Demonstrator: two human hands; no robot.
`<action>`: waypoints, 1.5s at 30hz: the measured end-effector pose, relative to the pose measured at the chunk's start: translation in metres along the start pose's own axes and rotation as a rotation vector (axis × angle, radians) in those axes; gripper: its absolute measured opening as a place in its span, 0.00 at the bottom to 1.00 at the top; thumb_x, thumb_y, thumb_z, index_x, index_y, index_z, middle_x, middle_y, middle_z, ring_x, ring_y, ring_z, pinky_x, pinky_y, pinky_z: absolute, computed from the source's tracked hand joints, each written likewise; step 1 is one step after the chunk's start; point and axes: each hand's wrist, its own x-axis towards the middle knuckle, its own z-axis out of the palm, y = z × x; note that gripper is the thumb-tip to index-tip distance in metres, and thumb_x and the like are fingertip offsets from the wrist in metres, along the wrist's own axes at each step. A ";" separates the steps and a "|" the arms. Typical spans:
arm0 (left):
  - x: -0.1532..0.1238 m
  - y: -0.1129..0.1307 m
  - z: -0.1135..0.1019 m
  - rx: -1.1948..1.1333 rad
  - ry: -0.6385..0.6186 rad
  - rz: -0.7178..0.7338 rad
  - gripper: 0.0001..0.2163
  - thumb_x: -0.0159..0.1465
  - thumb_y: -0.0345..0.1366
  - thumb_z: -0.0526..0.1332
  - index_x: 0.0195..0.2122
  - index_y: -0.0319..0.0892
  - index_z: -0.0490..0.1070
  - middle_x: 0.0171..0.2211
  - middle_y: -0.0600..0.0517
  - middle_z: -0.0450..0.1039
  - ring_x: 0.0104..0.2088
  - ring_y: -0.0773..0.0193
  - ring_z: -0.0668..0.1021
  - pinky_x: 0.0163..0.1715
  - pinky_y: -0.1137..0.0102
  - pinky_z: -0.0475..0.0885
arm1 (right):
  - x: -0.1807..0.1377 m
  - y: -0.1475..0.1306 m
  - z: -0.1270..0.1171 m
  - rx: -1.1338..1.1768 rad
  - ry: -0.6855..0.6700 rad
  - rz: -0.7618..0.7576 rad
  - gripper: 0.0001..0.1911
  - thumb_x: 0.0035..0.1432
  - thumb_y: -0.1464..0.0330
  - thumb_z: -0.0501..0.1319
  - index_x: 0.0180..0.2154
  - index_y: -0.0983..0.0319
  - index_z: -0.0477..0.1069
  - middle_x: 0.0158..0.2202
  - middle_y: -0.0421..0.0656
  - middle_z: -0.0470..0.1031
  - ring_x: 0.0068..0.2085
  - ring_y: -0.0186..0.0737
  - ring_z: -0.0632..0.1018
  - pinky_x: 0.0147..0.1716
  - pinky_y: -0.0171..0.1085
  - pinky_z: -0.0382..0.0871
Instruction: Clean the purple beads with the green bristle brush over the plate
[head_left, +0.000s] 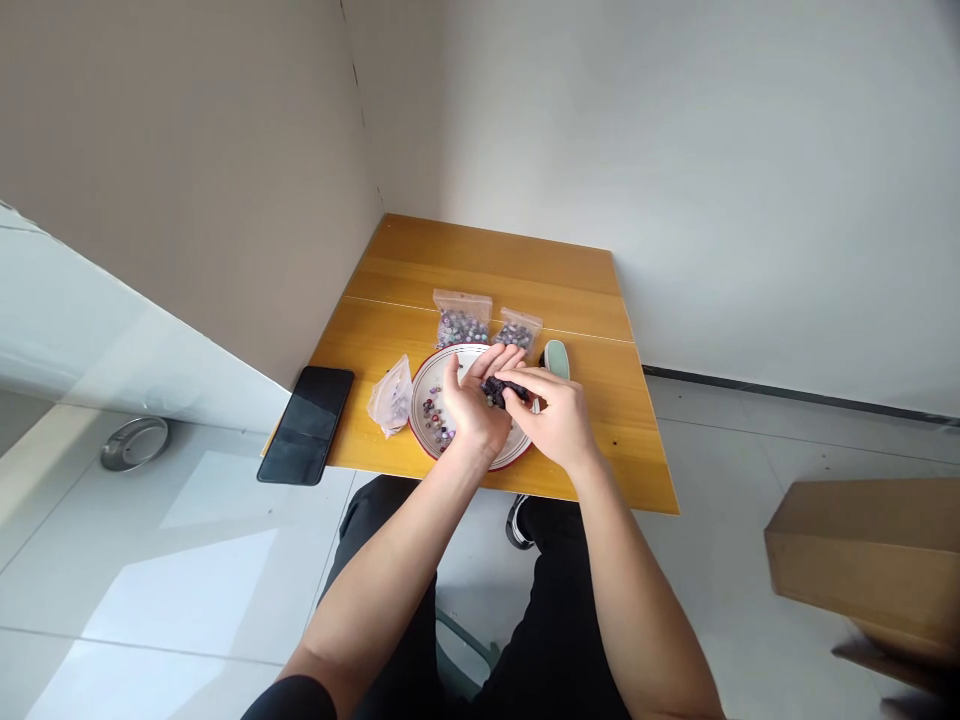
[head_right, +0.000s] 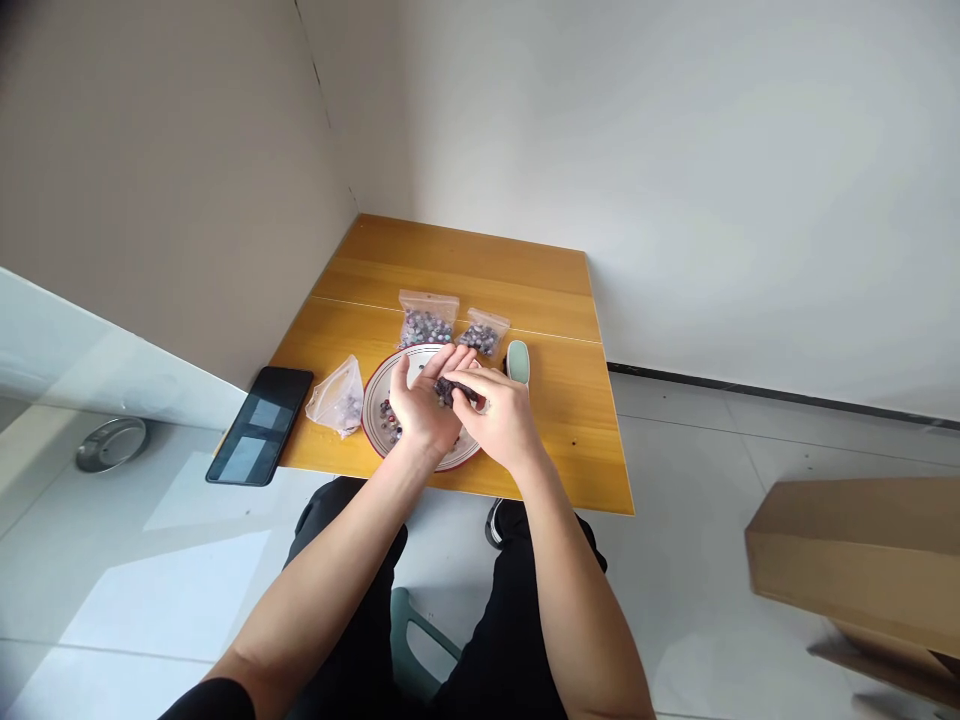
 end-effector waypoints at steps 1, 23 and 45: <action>0.000 0.000 0.000 0.002 0.007 -0.002 0.27 0.66 0.54 0.52 0.38 0.33 0.80 0.43 0.38 0.81 0.54 0.48 0.81 0.61 0.58 0.70 | 0.000 0.000 -0.001 0.015 -0.012 0.001 0.14 0.61 0.74 0.61 0.45 0.59 0.81 0.42 0.44 0.84 0.31 0.37 0.80 0.33 0.39 0.78; 0.000 -0.002 -0.003 0.037 -0.027 0.016 0.26 0.66 0.54 0.53 0.39 0.33 0.79 0.44 0.37 0.81 0.59 0.48 0.78 0.64 0.59 0.67 | 0.000 0.000 0.005 -0.062 0.068 -0.104 0.13 0.63 0.74 0.60 0.45 0.61 0.81 0.45 0.48 0.84 0.48 0.45 0.83 0.52 0.45 0.78; -0.003 -0.007 -0.001 0.073 0.015 -0.011 0.26 0.66 0.53 0.52 0.37 0.34 0.79 0.42 0.38 0.81 0.55 0.50 0.80 0.64 0.60 0.67 | -0.002 0.000 0.001 0.037 -0.015 -0.032 0.11 0.62 0.71 0.63 0.44 0.57 0.81 0.43 0.44 0.84 0.43 0.42 0.83 0.43 0.41 0.80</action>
